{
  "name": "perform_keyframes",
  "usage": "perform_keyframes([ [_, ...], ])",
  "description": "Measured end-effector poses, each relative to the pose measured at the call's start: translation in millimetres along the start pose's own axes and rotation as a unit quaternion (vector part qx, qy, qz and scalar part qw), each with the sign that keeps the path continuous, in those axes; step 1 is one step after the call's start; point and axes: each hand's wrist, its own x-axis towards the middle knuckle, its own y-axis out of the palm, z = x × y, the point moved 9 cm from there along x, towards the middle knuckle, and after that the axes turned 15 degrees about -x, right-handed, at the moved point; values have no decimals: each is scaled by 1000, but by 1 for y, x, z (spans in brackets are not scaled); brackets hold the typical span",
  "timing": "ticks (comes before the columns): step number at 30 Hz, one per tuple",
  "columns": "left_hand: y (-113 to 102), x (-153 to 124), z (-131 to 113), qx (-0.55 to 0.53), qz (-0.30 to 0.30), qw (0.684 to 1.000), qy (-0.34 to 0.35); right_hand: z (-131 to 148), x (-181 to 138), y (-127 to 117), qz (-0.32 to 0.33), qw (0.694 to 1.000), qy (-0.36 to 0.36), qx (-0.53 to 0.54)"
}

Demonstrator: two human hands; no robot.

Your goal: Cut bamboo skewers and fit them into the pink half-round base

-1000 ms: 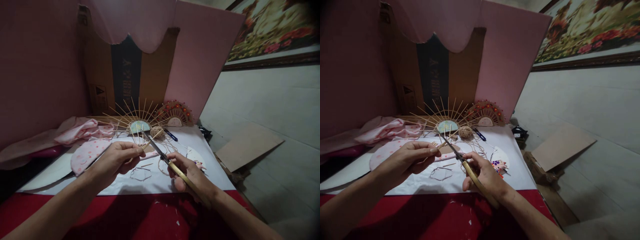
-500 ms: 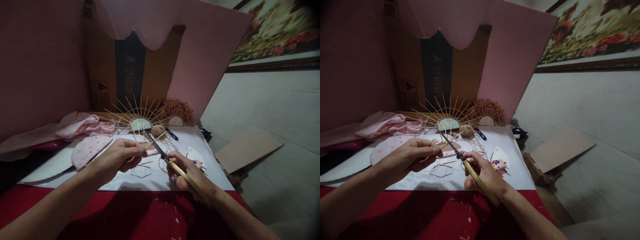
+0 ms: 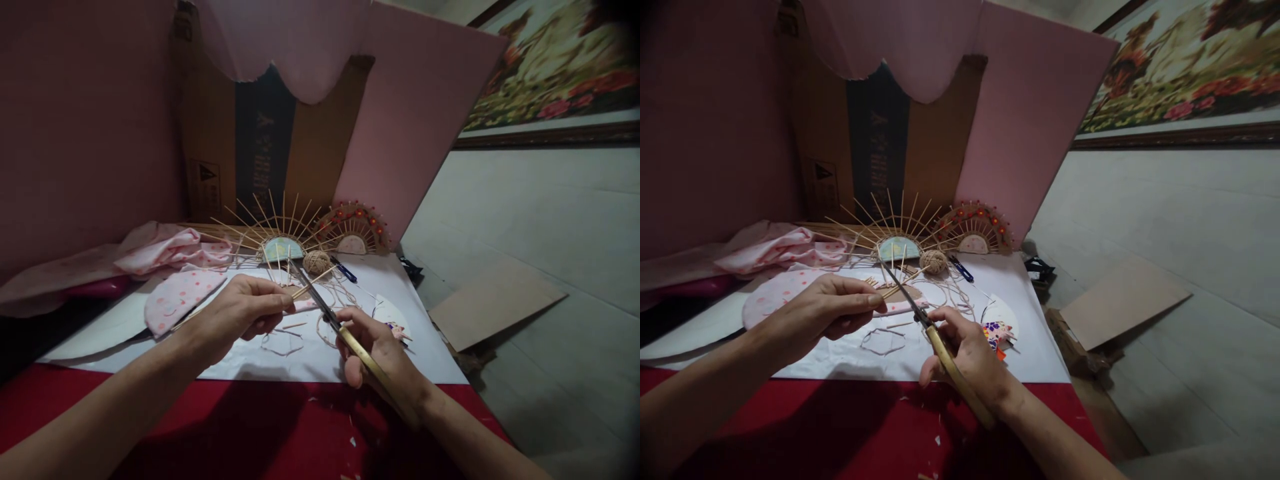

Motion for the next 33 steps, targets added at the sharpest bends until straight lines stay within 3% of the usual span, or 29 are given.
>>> perform_keyframes([
  [5, 2, -3, -8, 54, 0, 998, 36, -3, 0, 2, -4, 1000, 20, 8],
  [8, 5, -7, -24, 178, -16, 976, 126, -5, 0, 1, -10, 1000, 21, 10],
  [10, 10, -13, -36, 301, -41, 928, 217, -5, 1, 1, -9, 1000, 16, 18],
  [12, 16, -20, -44, 406, -75, 858, 306, -6, 1, 1, -9, 1000, 16, 21],
  [15, 27, -31, -47, 485, -103, 764, 413, -5, 1, 0, -18, 1000, 23, 10],
  [19, 37, -37, -44, 536, -107, 697, 464, -5, 0, 0, -29, 999, 29, 17],
  [22, 38, -41, -45, 546, -110, 682, 474, -7, 0, 3, -18, 999, 32, 40],
  [27, 32, -41, -46, 535, -124, 707, 446, -5, 0, 6, -11, 998, 27, 64],
  [33, 29, -37, -43, 564, -146, 700, 412, -3, -1, 9, -13, 996, 26, 89],
])
